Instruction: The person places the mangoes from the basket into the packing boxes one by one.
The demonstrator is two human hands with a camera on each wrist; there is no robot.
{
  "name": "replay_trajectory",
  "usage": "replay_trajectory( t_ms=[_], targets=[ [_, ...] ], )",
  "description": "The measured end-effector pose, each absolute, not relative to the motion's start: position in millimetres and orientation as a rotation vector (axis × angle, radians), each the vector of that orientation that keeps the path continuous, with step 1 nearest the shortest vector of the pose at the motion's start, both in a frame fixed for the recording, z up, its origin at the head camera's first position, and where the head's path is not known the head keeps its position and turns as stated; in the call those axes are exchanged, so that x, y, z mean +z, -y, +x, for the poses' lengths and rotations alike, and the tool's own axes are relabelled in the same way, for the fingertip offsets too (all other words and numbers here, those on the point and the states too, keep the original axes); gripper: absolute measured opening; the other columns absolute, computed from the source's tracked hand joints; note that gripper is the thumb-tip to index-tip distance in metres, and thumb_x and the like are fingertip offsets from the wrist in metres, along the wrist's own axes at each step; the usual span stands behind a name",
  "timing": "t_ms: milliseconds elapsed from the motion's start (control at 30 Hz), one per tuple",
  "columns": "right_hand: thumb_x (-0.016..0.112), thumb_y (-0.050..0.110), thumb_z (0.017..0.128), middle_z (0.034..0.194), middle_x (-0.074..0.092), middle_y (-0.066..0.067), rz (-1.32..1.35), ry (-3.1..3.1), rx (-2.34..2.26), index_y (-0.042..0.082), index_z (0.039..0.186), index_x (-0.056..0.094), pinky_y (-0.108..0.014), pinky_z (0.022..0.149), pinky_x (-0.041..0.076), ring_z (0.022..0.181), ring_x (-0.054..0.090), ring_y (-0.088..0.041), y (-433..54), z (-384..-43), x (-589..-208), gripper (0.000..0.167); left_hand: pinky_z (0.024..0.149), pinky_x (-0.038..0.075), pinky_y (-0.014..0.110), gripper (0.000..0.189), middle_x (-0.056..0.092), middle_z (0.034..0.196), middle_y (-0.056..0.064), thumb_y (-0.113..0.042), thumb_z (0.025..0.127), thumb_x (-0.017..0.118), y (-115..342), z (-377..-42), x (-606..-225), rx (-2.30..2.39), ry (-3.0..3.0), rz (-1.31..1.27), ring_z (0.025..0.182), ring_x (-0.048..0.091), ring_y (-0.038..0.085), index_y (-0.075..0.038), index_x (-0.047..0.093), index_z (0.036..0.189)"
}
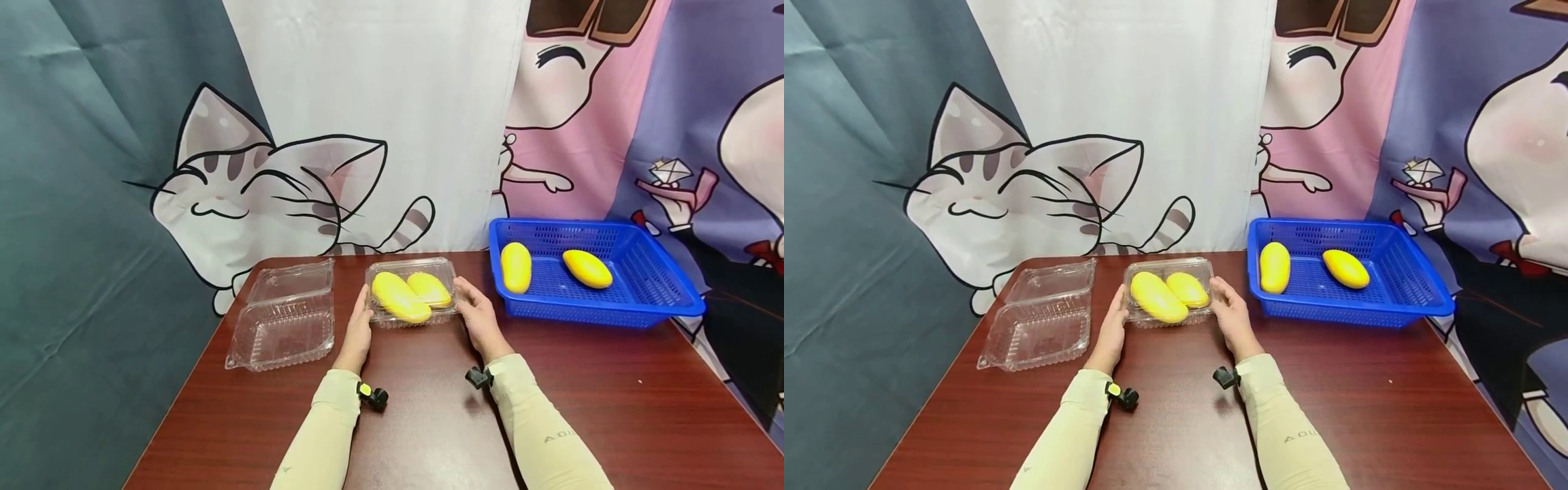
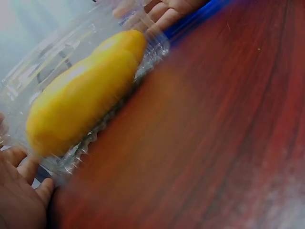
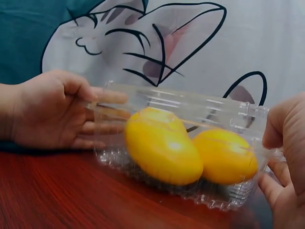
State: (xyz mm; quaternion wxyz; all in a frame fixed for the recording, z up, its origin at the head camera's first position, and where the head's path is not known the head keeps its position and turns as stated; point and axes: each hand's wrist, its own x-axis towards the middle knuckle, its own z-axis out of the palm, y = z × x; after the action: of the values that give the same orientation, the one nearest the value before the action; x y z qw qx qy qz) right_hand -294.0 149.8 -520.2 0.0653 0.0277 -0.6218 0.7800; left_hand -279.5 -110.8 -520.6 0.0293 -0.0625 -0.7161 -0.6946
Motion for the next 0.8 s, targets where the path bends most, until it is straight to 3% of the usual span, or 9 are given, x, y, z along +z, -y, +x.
replay_trajectory(
  t_ms=[100,167,333,500,667,800],
  targets=[
    [0.052,-0.008,0.092,0.154,0.041,-0.022,0.060,1.971,2.236,-0.005,0.148,0.044,-0.031,0.111,0.038,0.143,0.040,-0.031,-148.9,-291.8,-524.4,0.057,0.124,0.010,0.045,0.063,0.016,0.168,0.008,-0.002,0.102,0.027,110.3,-279.8,-523.8,-2.107,2.228,-0.161,0.154,0.011,0.024,-0.011,0.016,0.163],
    [0.054,0.002,0.093,0.145,0.051,-0.021,-0.003,2.113,2.031,-0.001,0.144,0.049,-0.038,0.109,0.040,0.135,0.048,-0.031,-148.5,-290.3,-527.3,0.051,0.124,0.011,0.045,0.063,0.018,0.168,0.005,-0.005,0.103,0.029,109.6,-279.9,-523.9,-2.064,2.262,-0.123,0.154,0.013,0.022,-0.016,0.017,0.163],
    [0.057,0.021,0.090,0.118,0.066,-0.014,-0.160,2.369,1.482,0.002,0.103,0.069,-0.042,0.097,0.045,0.112,0.059,-0.030,-147.7,-288.5,-531.2,0.026,0.123,0.014,0.050,0.063,0.022,0.167,0.001,-0.015,0.104,0.034,107.7,-279.7,-520.8,-1.960,2.356,-0.015,0.154,0.014,0.021,-0.023,0.015,0.164],
    [0.054,0.019,0.090,0.118,0.068,-0.016,-0.103,2.366,1.469,-0.005,0.076,0.070,-0.045,0.099,0.043,0.114,0.059,-0.033,-147.4,-289.6,-530.2,0.032,0.121,0.018,0.052,0.061,0.025,0.166,0.010,-0.021,0.105,0.034,104.7,-279.8,-517.0,-1.901,2.421,0.071,0.153,0.020,0.028,-0.013,0.017,0.163],
    [0.054,0.013,0.088,0.120,0.066,-0.019,-0.103,2.276,1.648,-0.012,0.069,0.062,-0.043,0.098,0.042,0.116,0.056,-0.034,-145.2,-290.7,-527.4,0.033,0.120,0.021,0.054,0.056,0.033,0.162,0.013,-0.025,0.104,0.035,102.3,-278.6,-515.9,-1.813,2.478,0.137,0.150,0.026,0.032,-0.012,0.034,0.158],
    [0.054,0.011,0.087,0.119,0.067,-0.020,-0.118,2.249,1.681,-0.013,0.068,0.061,-0.042,0.098,0.041,0.115,0.056,-0.034,-144.7,-290.6,-526.9,0.032,0.120,0.021,0.054,0.054,0.035,0.161,0.012,-0.026,0.104,0.035,100.9,-278.2,-517.2,-1.812,2.472,0.156,0.150,0.027,0.031,-0.012,0.037,0.157]
  ],
)
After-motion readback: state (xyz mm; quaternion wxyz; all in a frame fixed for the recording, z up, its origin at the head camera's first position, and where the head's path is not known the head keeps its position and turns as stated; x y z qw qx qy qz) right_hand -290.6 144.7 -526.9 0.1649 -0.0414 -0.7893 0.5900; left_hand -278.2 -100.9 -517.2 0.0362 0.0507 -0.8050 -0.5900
